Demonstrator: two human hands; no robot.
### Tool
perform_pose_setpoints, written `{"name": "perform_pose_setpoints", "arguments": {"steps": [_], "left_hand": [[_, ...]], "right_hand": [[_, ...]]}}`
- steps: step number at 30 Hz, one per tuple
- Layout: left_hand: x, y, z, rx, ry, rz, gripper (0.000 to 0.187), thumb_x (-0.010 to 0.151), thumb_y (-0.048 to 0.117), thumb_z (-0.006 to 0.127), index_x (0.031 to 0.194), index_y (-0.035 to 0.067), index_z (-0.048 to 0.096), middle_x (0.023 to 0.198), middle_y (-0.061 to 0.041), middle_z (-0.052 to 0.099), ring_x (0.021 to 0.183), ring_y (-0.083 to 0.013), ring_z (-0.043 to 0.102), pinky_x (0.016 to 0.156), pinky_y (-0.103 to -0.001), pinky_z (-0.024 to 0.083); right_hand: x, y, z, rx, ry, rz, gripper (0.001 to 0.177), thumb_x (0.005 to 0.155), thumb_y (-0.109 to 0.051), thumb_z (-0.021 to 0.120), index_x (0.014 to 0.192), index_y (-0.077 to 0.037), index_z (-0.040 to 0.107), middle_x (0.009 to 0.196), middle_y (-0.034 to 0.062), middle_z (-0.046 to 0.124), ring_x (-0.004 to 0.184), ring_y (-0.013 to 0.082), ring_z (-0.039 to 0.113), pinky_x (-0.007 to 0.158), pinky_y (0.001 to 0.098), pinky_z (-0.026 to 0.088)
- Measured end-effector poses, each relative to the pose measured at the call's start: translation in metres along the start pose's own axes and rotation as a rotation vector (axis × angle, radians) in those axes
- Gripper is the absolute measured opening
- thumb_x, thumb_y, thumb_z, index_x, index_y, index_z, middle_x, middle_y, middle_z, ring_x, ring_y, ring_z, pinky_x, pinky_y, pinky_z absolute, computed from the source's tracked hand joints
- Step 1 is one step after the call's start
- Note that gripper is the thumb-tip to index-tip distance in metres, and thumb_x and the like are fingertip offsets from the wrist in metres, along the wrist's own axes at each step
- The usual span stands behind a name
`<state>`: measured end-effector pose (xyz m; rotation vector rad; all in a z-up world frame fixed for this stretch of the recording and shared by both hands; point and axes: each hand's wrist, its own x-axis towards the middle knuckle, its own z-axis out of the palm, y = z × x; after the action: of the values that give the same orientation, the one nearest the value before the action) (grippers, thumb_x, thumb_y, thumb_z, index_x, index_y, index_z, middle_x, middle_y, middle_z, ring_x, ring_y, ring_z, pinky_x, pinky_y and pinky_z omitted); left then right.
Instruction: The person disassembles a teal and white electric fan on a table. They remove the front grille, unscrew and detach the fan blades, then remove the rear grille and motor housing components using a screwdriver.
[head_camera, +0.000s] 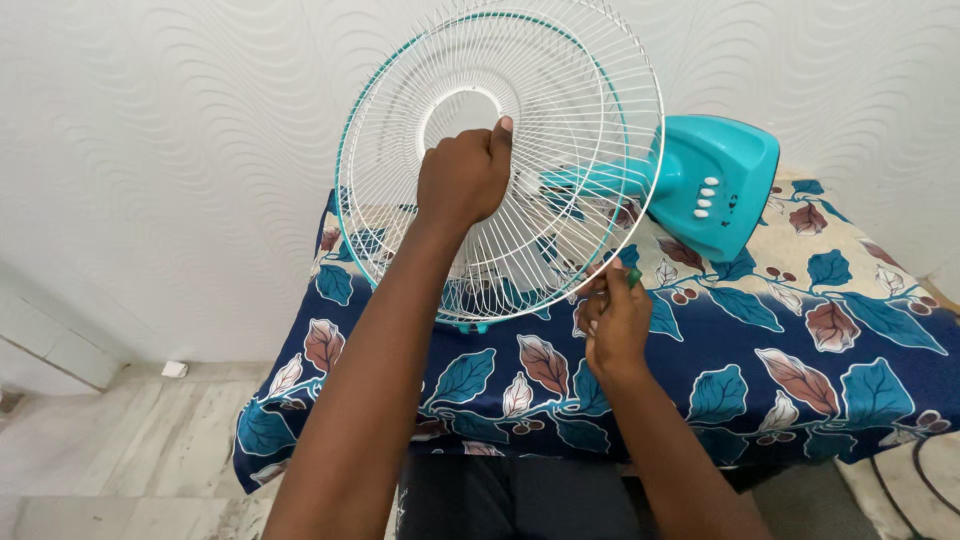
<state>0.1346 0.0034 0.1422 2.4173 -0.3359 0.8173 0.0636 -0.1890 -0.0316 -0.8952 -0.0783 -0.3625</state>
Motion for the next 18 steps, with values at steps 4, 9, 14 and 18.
{"name": "perform_pose_setpoints", "arguments": {"steps": [4, 9, 14, 18], "left_hand": [[-0.004, 0.0, 0.013, 0.038, 0.019, 0.052, 0.068, 0.107, 0.049, 0.032, 0.068, 0.009, 0.07, 0.062, -0.019, 0.068, 0.061, -0.0414, 0.066, 0.07, -0.056, 0.05], [-0.012, -0.001, 0.032, 0.031, 0.16, 0.165, 0.061, 0.108, 0.044, 0.04, 0.066, 0.009, 0.068, 0.056, -0.017, 0.064, 0.052, -0.0399, 0.062, 0.064, -0.054, 0.05], [-0.018, 0.0, 0.046, 0.049, 0.248, 0.223, 0.057, 0.108, 0.04, 0.044, 0.067, 0.008, 0.068, 0.054, -0.017, 0.063, 0.047, -0.0391, 0.059, 0.059, -0.053, 0.048], [-0.019, 0.008, 0.045, 0.039, 0.262, 0.229, 0.054, 0.107, 0.038, 0.046, 0.068, 0.008, 0.068, 0.053, -0.015, 0.064, 0.046, -0.0373, 0.06, 0.061, -0.054, 0.048]], "right_hand": [[-0.001, -0.021, 0.006, -0.002, -0.006, -0.012, 0.044, 0.105, -0.045, 0.054, 0.104, -0.002, 0.063, 0.08, 0.0102, 0.068, 0.04, 0.0073, 0.038, 0.038, 0.0261, 0.029], [0.001, -0.04, 0.016, -0.156, 0.03, 0.006, 0.044, 0.103, -0.047, 0.056, 0.111, -0.004, 0.063, 0.086, 0.0091, 0.071, 0.043, 0.0054, 0.035, 0.039, 0.0241, 0.024], [0.013, -0.05, 0.01, -0.039, 0.036, 0.151, 0.041, 0.101, -0.049, 0.057, 0.109, -0.009, 0.057, 0.081, 0.0079, 0.068, 0.04, 0.0058, 0.035, 0.037, 0.0234, 0.023], [0.021, -0.048, 0.005, -0.006, 0.046, 0.225, 0.041, 0.102, -0.051, 0.056, 0.105, -0.011, 0.06, 0.07, 0.0062, 0.06, 0.039, 0.0069, 0.036, 0.038, 0.0234, 0.026]]}}
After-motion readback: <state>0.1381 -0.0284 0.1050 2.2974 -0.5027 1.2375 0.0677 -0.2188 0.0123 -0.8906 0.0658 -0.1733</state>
